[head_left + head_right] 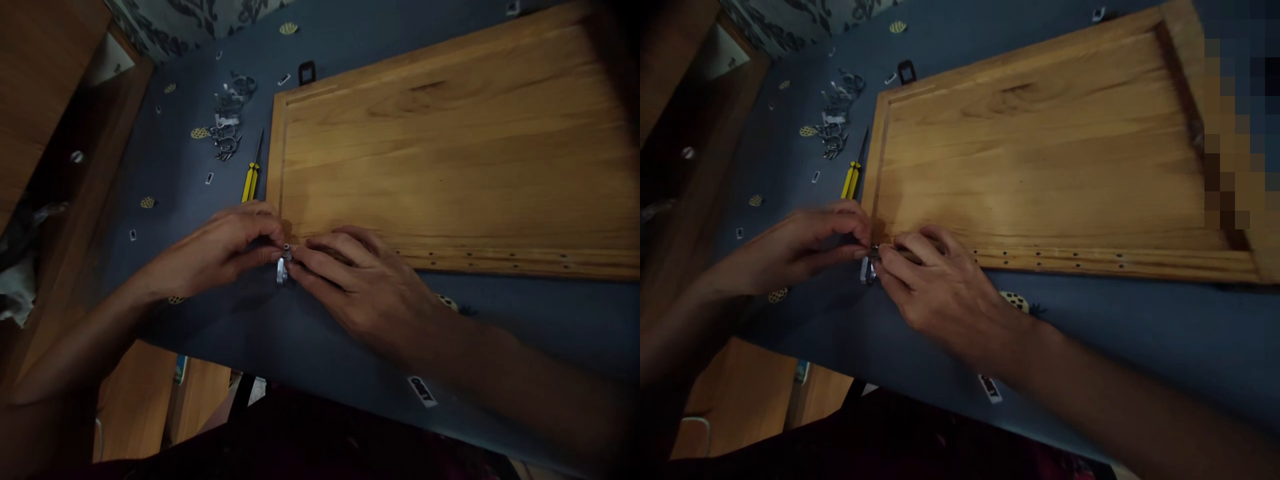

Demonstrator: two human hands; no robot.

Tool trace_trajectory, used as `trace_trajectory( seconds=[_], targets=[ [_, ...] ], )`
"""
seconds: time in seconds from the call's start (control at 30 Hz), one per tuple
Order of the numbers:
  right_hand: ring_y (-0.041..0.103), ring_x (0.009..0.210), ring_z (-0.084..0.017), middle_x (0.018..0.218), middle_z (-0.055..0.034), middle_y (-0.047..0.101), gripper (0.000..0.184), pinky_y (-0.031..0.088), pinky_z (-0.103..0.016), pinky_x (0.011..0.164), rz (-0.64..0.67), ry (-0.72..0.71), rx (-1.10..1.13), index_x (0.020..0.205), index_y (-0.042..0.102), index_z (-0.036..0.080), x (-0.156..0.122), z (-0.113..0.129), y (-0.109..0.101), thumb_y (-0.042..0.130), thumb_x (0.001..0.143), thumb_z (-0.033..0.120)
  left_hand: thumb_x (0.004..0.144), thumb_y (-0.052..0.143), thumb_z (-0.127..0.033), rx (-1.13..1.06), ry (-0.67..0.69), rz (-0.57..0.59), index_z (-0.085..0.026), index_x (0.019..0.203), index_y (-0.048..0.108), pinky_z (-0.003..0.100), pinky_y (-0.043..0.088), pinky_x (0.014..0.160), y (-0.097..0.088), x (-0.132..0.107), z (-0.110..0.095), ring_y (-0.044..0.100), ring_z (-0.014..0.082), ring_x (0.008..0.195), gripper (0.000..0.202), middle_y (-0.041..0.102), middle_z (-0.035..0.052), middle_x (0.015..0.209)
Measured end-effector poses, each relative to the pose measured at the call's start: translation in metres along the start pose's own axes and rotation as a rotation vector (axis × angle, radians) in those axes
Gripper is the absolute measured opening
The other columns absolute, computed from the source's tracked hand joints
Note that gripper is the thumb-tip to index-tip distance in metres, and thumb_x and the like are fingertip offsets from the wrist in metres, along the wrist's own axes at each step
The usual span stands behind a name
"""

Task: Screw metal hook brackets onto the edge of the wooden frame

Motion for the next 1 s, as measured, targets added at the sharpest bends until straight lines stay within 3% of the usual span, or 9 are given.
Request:
trace_trajectory(
  seconds=[0.4, 0.67, 1.0],
  targets=[
    [0.068, 0.109, -0.025, 0.118, -0.0069, 0.081, 0.042, 0.055, -0.041, 0.099, 0.023, 0.007, -0.020, 0.118, 0.079, 0.014, 0.001, 0.000, 0.001, 0.038, 0.110, 0.006, 0.102, 0.067, -0.033, -0.221, -0.052, -0.053, -0.022, 0.088, 0.068, 0.028, 0.053, 0.079, 0.002, 0.003, 0.011, 0.065, 0.0165, 0.084, 0.018, 0.067, 0.0021, 0.090],
    [0.068, 0.110, -0.028, 0.117, -0.0120, 0.081, 0.036, 0.057, -0.046, 0.097, 0.043, -0.011, 0.027, 0.119, 0.078, 0.009, 0.001, 0.001, 0.003, 0.045, 0.107, 0.006, 0.097, 0.067, -0.028, -0.263, -0.099, 0.064, -0.018, 0.085, 0.070, 0.030, 0.054, 0.086, 0.000, 0.008, 0.014, 0.065, 0.0187, 0.096, 0.015, 0.067, 0.0053, 0.098],
    [0.068, 0.107, -0.030, 0.114, -0.0106, 0.081, 0.034, 0.056, -0.046, 0.096, 0.006, 0.004, 0.055, 0.116, 0.077, 0.004, 0.003, 0.001, -0.001, 0.044, 0.107, 0.005, 0.096, 0.070, -0.031, -0.259, -0.124, 0.082, -0.018, 0.086, 0.072, 0.026, 0.053, 0.078, -0.001, 0.011, 0.017, 0.065, 0.0165, 0.091, 0.017, 0.067, 0.0039, 0.096]
  ],
)
Point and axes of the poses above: each hand's wrist, its own x-axis towards the middle knuckle, its own y-axis out of the palm, z = x × y, the point moved 5 cm from there along x, towards the middle knuckle
